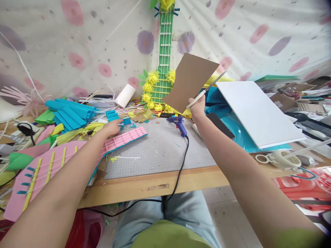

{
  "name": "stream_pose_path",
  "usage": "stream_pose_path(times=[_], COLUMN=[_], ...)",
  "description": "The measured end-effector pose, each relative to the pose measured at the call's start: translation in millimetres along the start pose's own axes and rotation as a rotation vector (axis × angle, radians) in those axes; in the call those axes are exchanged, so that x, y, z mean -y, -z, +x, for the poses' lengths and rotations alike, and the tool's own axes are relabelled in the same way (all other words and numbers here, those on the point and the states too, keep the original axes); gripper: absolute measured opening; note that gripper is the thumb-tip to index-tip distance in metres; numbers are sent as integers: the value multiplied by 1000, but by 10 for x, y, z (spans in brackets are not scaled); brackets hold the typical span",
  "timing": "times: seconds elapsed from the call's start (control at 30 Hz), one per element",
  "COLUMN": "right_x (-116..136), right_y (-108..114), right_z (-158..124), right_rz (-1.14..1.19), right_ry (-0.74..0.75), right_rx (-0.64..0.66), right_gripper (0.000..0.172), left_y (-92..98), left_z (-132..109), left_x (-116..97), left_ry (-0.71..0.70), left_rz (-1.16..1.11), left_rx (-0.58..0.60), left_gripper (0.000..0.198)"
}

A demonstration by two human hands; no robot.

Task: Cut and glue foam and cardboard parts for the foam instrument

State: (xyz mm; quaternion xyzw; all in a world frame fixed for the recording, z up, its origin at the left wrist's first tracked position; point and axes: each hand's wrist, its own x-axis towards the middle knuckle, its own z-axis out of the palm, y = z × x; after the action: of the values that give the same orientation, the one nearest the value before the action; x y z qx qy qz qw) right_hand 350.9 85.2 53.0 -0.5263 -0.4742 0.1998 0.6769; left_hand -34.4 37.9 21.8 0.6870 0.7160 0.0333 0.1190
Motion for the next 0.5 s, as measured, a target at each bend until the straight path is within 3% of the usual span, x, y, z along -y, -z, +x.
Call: stream_pose_path(times=[0.17,0.3,0.5], right_x=[-115,-254,-376], right_y=[-61,-131,-205], right_z=[50,114,147], right_rz=[-61,-148,-235], right_ry=[-49,-61,14], right_rx=[61,122,192], right_gripper=[31,34,38], left_y=[51,99,-37], left_z=[42,2,237], left_x=[77,-184,-622], left_ry=[191,112,-32], left_rz=[84,52,54], left_rx=[-128,-281,-143], left_gripper=[55,43,49])
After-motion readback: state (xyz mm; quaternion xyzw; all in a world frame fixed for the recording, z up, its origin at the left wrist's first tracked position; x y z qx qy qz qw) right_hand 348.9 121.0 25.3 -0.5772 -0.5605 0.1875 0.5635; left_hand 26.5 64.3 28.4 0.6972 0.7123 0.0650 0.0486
